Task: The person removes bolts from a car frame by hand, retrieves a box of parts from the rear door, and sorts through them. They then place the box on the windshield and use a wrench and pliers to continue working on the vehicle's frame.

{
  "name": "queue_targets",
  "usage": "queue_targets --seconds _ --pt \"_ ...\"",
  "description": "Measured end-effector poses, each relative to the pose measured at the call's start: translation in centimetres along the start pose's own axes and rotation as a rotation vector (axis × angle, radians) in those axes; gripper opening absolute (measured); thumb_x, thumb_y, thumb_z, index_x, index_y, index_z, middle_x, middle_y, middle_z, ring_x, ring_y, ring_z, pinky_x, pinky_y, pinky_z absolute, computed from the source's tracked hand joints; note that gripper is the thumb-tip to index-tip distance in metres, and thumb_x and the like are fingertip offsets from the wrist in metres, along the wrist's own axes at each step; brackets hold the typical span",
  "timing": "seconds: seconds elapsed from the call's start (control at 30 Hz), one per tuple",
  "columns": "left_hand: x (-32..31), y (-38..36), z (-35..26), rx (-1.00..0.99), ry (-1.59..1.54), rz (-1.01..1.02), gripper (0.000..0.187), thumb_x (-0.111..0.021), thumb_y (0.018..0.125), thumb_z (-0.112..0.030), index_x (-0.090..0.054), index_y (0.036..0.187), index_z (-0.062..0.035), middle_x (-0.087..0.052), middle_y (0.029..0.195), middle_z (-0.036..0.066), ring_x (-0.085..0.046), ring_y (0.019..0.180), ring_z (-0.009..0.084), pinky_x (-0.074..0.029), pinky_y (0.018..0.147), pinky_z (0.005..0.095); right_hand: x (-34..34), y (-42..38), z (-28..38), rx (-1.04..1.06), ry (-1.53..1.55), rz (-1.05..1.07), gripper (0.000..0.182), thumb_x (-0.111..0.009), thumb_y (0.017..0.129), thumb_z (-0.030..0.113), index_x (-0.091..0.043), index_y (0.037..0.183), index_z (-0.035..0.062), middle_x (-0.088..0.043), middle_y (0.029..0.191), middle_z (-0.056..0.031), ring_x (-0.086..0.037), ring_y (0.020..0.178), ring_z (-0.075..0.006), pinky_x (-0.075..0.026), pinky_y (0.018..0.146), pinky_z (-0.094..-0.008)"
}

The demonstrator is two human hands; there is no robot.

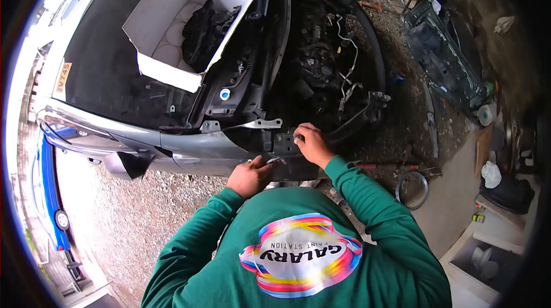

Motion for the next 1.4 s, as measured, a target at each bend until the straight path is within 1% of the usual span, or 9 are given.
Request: queue_targets --seconds 0.1,0.17,0.37,0.5,0.57,0.7,0.77,0.9,1.4 --pt "-1.8 1.4 -0.7 -0.087 0.12 0.101 0.039 -0.072 0.096 -0.022 -0.077 0.135 -0.0224 -0.065 0.106 0.012 -0.075 0.084 0.0334 -0.063 0.072 0.0493 -1.5 0.5 -2.1 -0.08 0.027 0.058 0.016 -0.084 0.09 0.01 -0.077 0.104 0.0062 -0.079 0.102 -0.0161 -0.077 0.096 -0.0406 -0.061 0.087 -0.048" --pt "-4.9 1.4 -0.2 -0.11 0.161 0.129 0.039 -0.072 0.095 -0.022 -0.076 0.134 -0.022 -0.064 0.11 0.012 -0.075 0.085 0.0334 -0.063 0.072 0.0492 -3.0 0.7 -3.2 -0.355 0.117 0.205 0.014 -0.085 0.091 0.011 -0.081 0.103 0.0055 -0.081 0.1 -0.0181 -0.079 0.097 -0.0384 -0.061 0.089 -0.0458" --pt "-9.1 4.0 1.4 -0.146 0.347 0.06 0.016 -0.068 0.096 -0.022 -0.077 0.106 -0.0135 -0.061 0.114 0.011 -0.073 0.096 0.0295 -0.064 0.078 0.0456 -4.0 1.3 -4.0 -0.406 0.136 0.223 0.012 -0.084 0.092 0.012 -0.083 0.1 0.0035 -0.082 0.097 -0.019 -0.08 0.094 -0.0348 -0.062 0.088 -0.044" --pt "-9.5 4.8 2.3 -0.065 0.336 0.009 0.014 -0.065 0.101 -0.022 -0.074 0.107 -0.0131 -0.062 0.112 0.009 -0.074 0.095 0.0282 -0.065 0.077 0.045 -4.2 1.7 -4.3 -0.456 0.151 0.259 0.012 -0.084 0.092 0.012 -0.083 0.101 0.0037 -0.082 0.097 -0.019 -0.081 0.094 -0.0327 -0.062 0.088 -0.0426" --pt "-9.1 4.7 2.4 -0.026 0.332 0.049 0.021 -0.067 0.092 -0.02 -0.079 0.11 -0.0188 -0.062 0.113 0.008 -0.071 0.101 0.0278 -0.064 0.081 0.0434 -4.6 1.9 -4.8 -0.417 0.167 0.236 0.013 -0.083 0.092 0.009 -0.082 0.103 0.0019 -0.083 0.095 -0.0159 -0.079 0.09 -0.0238 -0.06 0.085 -0.0382" --pt "-8.7 4.9 2.2 -0.015 0.334 0.047 0.024 -0.067 0.091 -0.02 -0.08 0.11 -0.0214 -0.062 0.113 0.007 -0.07 0.103 0.0271 -0.063 0.082 0.0428 -4.1 1.7 -3.3 -0.406 0.165 0.286 0.016 -0.083 0.092 0.01 -0.082 0.106 0.002 -0.082 0.102 -0.0134 -0.078 0.093 -0.0281 -0.061 0.087 -0.041" --pt "-7.9 4.8 1.7 -0.052 0.312 -0.081 0.012 -0.067 0.094 -0.022 -0.076 0.101 -0.0163 -0.063 0.109 0.006 -0.073 0.097 0.0272 -0.064 0.076 0.0427 -3.2 1.6 -0.5 -0.081 -0.079 0.105 0.013 -0.083 0.091 0.012 -0.082 0.102 0.0063 -0.077 0.108 -0.0092 -0.074 0.103 -0.0338 -0.06 0.091 -0.0461" --pt "-8.6 4.6 2.2 0.0 0.339 -0.058 0.014 -0.067 0.094 -0.022 -0.076 0.102 -0.0162 -0.063 0.106 0.005 -0.073 0.096 0.0265 -0.063 0.075 0.0425 -3.4 2.2 3.2 0.187 -0.197 0.127 0.016 -0.081 0.087 0.01 -0.081 0.103 0.0099 -0.071 0.103 -0.0062 -0.065 0.108 -0.0331 -0.055 0.095 -0.0471" --pt "-8.5 4.1 2.9 -0.004 0.269 -0.101 0.024 -0.068 0.092 -0.022 -0.078 0.112 -0.0166 -0.065 0.109 0.006 -0.073 0.098 0.0269 -0.063 0.085 0.0445 -6.8 3.6 3.0 0.159 -0.294 0.304 0.014 -0.08 0.09 0.013 -0.072 0.1 0.0081 -0.076 0.1 -0.0127 -0.069 0.101 -0.0392 -0.055 0.091 -0.0525"
Point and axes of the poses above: each hand's wrist, its own y-axis towards the middle knuckle, its own x-axis out of the back of the hand, z = x × y, the point moved 8 cm from there along y, towards the middle knuckle
